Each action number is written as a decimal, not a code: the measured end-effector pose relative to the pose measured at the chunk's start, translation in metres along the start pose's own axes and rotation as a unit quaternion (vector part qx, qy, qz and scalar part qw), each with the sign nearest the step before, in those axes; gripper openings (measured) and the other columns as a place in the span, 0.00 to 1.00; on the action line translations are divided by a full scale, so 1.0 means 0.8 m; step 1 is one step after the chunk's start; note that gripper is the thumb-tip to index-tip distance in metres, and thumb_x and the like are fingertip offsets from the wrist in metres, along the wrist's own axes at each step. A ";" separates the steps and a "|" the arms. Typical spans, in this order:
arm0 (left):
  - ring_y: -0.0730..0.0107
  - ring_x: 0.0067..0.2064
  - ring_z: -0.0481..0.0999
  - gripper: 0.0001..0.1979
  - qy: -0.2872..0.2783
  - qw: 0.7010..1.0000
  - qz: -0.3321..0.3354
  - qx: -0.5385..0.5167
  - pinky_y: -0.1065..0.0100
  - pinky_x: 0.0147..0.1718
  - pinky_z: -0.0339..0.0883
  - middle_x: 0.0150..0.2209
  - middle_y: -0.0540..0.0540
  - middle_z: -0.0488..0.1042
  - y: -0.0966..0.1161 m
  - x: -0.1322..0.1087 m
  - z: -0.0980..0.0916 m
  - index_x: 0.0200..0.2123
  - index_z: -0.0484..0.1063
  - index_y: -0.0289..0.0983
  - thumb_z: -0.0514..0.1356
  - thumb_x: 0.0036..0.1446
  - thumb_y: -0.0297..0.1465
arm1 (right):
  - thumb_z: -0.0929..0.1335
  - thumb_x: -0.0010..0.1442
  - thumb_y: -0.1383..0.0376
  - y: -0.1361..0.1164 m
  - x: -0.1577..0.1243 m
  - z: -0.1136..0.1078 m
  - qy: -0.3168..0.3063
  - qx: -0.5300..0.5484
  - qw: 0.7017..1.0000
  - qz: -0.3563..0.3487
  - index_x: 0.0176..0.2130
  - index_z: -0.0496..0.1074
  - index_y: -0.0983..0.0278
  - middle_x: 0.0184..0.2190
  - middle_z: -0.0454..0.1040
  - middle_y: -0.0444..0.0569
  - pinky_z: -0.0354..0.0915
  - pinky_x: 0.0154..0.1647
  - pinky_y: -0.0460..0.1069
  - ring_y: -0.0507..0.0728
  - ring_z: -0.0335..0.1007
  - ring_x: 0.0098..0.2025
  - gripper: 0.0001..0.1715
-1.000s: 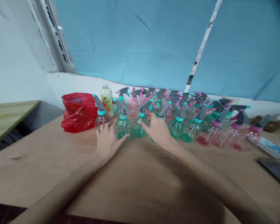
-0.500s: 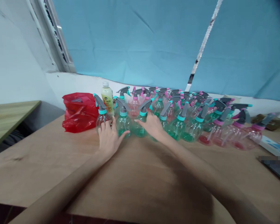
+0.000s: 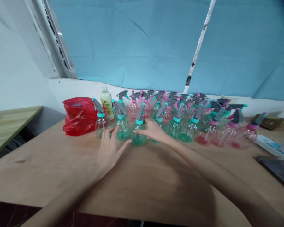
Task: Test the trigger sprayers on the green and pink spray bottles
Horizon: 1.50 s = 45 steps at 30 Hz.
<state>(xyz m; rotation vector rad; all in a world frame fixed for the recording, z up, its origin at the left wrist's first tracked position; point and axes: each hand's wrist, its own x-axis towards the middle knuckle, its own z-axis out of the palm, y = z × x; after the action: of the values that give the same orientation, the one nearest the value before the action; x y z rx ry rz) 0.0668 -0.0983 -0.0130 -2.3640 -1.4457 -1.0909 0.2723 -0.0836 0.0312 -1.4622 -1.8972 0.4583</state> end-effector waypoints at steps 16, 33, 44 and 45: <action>0.48 0.57 0.65 0.41 -0.223 0.924 -0.025 -0.309 0.46 0.53 0.62 0.57 0.38 0.64 0.112 -0.025 0.042 0.61 0.50 0.41 0.65 0.48 0.44 | 0.72 0.49 0.50 0.035 -0.111 -0.092 -0.131 0.053 0.984 -0.112 0.51 0.68 0.57 0.42 0.75 0.46 0.67 0.41 0.52 0.59 0.71 0.42 0.32; 0.40 0.51 0.66 0.44 -0.249 0.928 -0.012 -0.278 0.40 0.46 0.63 0.46 0.36 0.63 0.259 -0.017 0.105 0.51 0.55 0.35 0.66 0.37 0.53 | 0.65 0.58 0.55 0.084 -0.162 -0.126 0.215 0.158 0.964 -0.020 0.40 0.66 0.60 0.35 0.70 0.44 0.62 0.39 0.51 0.54 0.66 0.35 0.13; 0.47 0.62 0.56 0.49 -0.321 0.900 0.126 -0.268 0.45 0.57 0.56 0.61 0.34 0.56 0.237 -0.016 0.122 0.63 0.43 0.39 0.64 0.45 0.50 | 0.63 0.51 0.67 0.115 -0.168 -0.158 0.194 0.131 0.972 -0.034 0.41 0.70 0.59 0.32 0.72 0.43 0.63 0.35 0.50 0.54 0.64 0.30 0.15; 0.47 0.62 0.55 0.49 -0.330 0.901 0.134 -0.250 0.45 0.57 0.55 0.61 0.33 0.55 0.235 -0.015 0.123 0.63 0.44 0.37 0.64 0.45 0.51 | 0.63 0.51 0.66 0.118 -0.168 -0.159 0.194 0.133 0.971 -0.039 0.41 0.71 0.59 0.32 0.72 0.43 0.63 0.37 0.51 0.54 0.66 0.32 0.15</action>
<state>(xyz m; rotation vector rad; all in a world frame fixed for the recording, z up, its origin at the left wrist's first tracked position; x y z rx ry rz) 0.2676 -0.1566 -0.0492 -3.4146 -0.9889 -0.6610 0.4455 -0.1981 0.0185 -1.1966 -1.5132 0.3442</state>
